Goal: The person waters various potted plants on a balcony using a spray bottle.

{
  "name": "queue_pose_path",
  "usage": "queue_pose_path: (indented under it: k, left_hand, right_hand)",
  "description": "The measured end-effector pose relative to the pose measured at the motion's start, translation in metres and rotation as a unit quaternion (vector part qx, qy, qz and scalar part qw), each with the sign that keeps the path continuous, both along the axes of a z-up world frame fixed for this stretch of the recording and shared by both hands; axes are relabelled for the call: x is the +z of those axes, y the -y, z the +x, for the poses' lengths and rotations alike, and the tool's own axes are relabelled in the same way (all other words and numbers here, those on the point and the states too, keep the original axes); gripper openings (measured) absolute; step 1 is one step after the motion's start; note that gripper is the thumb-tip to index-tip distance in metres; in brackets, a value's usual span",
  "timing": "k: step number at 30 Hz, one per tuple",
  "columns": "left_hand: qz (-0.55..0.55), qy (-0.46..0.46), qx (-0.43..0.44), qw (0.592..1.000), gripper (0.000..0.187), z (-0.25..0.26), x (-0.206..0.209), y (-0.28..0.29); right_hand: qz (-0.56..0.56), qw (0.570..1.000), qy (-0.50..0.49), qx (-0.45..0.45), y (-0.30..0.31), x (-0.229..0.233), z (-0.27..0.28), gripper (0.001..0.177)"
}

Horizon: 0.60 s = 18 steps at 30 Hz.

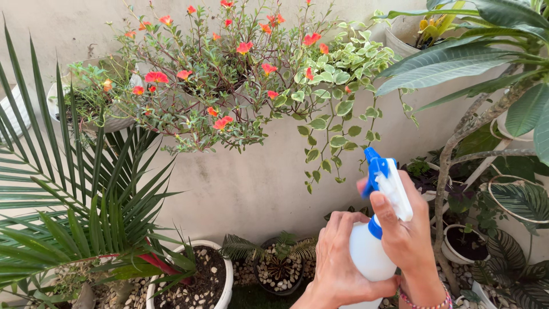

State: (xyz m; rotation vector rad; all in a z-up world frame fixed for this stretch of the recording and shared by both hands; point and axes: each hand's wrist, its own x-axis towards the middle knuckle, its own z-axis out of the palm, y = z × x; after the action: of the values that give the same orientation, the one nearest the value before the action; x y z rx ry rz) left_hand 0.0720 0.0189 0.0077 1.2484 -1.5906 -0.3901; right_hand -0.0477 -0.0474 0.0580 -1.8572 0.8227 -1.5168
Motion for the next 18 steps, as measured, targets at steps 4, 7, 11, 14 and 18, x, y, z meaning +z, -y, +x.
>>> queue_pose_path:
  k: [4, 7, 11, 14, 18]
  left_hand:
    - [0.023, -0.021, -0.024, 0.999, 0.082, -0.001, -0.001, -0.005]
    - [0.000, -0.035, -0.028, 0.999, 0.077, -0.007, -0.003, -0.008]
    - [0.018, -0.040, -0.038, 0.998, 0.075, -0.011, -0.001, -0.005]
    - [-0.013, -0.035, -0.031, 0.999, 0.072, -0.016, 0.000, -0.009]
    - [0.027, -0.029, -0.058, 0.998, 0.077, -0.017, 0.002, -0.009]
  right_hand:
    - [-0.020, 1.000, -0.003, 0.010, -0.006, 0.005, 0.000, 0.041]
    - [0.038, 0.998, -0.019, -0.042, -0.006, -0.005, -0.007, 0.039]
    - [0.113, 0.989, -0.009, -0.090, -0.002, -0.018, -0.015, 0.038]
    - [0.044, 0.998, 0.024, -0.039, -0.007, -0.014, -0.018, 0.038]
    - [0.012, 1.000, 0.006, -0.022, -0.011, -0.002, -0.023, 0.040]
